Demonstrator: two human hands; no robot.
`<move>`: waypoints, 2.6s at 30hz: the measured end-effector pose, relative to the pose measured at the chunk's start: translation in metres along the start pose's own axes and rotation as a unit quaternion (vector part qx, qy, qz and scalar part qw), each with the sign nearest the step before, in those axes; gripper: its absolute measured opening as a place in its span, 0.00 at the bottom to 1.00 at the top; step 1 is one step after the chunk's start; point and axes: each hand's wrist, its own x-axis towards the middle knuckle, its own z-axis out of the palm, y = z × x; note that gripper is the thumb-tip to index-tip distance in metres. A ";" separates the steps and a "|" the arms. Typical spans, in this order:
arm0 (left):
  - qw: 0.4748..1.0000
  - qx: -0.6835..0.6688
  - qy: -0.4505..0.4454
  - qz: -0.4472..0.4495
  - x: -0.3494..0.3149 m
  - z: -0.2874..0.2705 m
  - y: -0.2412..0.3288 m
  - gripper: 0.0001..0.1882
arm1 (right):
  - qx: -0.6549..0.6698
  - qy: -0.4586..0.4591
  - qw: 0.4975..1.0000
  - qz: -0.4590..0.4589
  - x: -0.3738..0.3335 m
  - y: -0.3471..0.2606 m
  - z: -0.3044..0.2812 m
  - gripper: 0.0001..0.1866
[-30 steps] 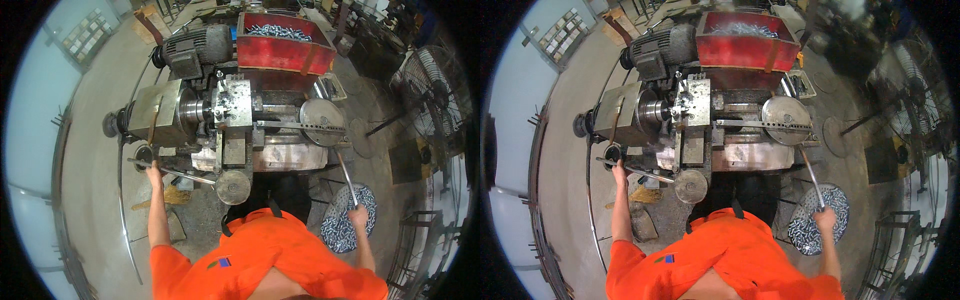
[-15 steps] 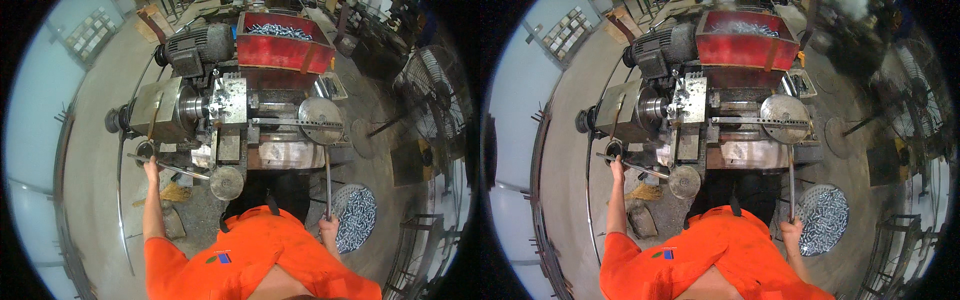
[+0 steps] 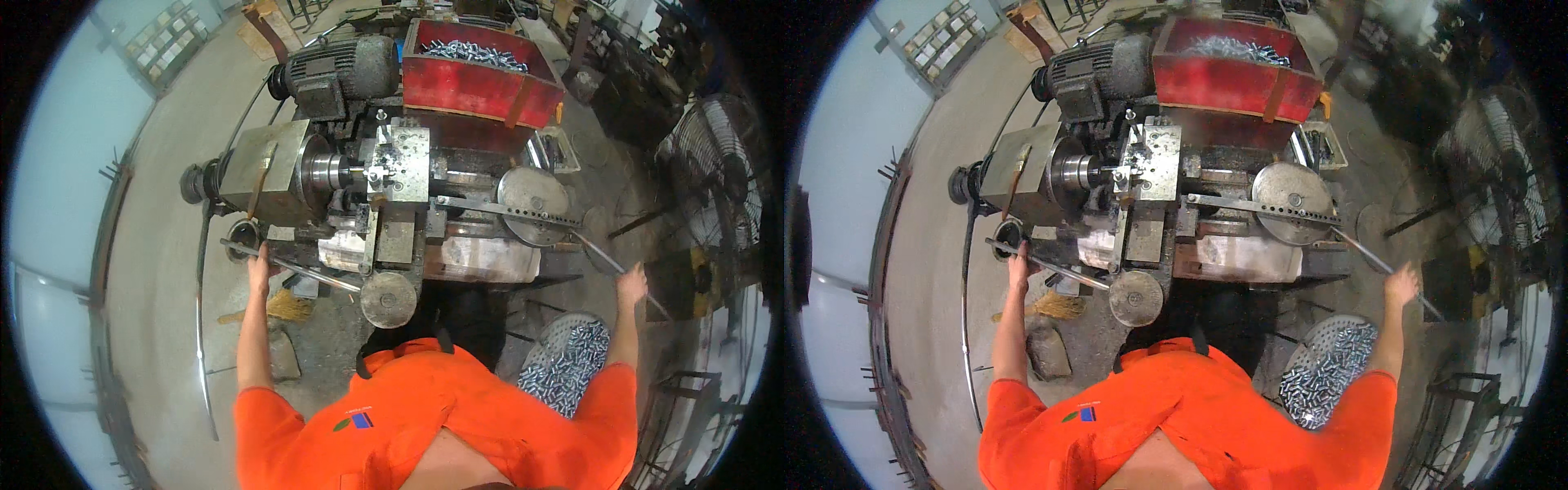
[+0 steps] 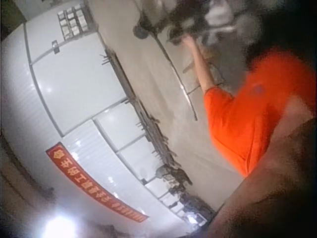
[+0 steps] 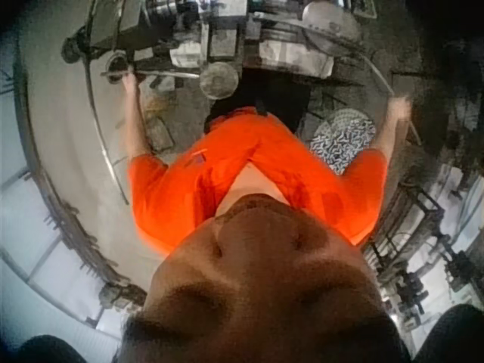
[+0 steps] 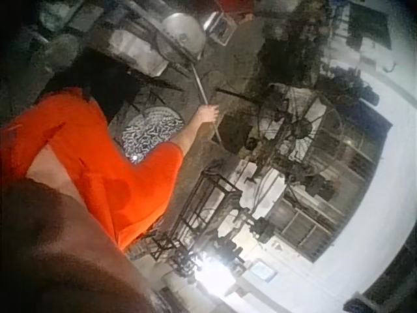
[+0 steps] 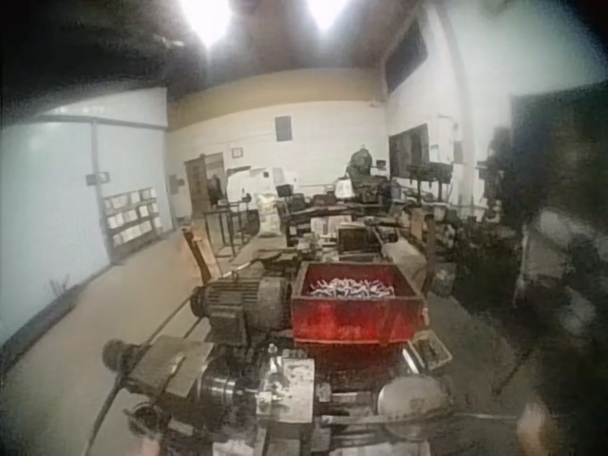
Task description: The person operates a metal forming machine by repeatedly inserting small metal pieces into the machine and using a long metal rod to actuate the mechanism. The processed pieces are collected in a red bin above the machine.
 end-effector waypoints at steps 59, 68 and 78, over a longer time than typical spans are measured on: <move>0.805 0.534 0.253 -0.046 -0.089 -0.202 0.023 0.22 | 0.374 -0.064 0.693 -0.612 -0.138 -0.502 -0.375 0.12; 0.841 0.478 0.255 -0.001 -0.156 -0.105 0.017 0.20 | 0.308 -0.037 0.720 -0.621 -0.136 -0.491 -0.379 0.13; 0.800 0.540 0.232 0.122 -0.115 -0.103 0.041 0.20 | 0.482 0.210 0.765 -0.371 0.020 -0.388 -0.389 0.29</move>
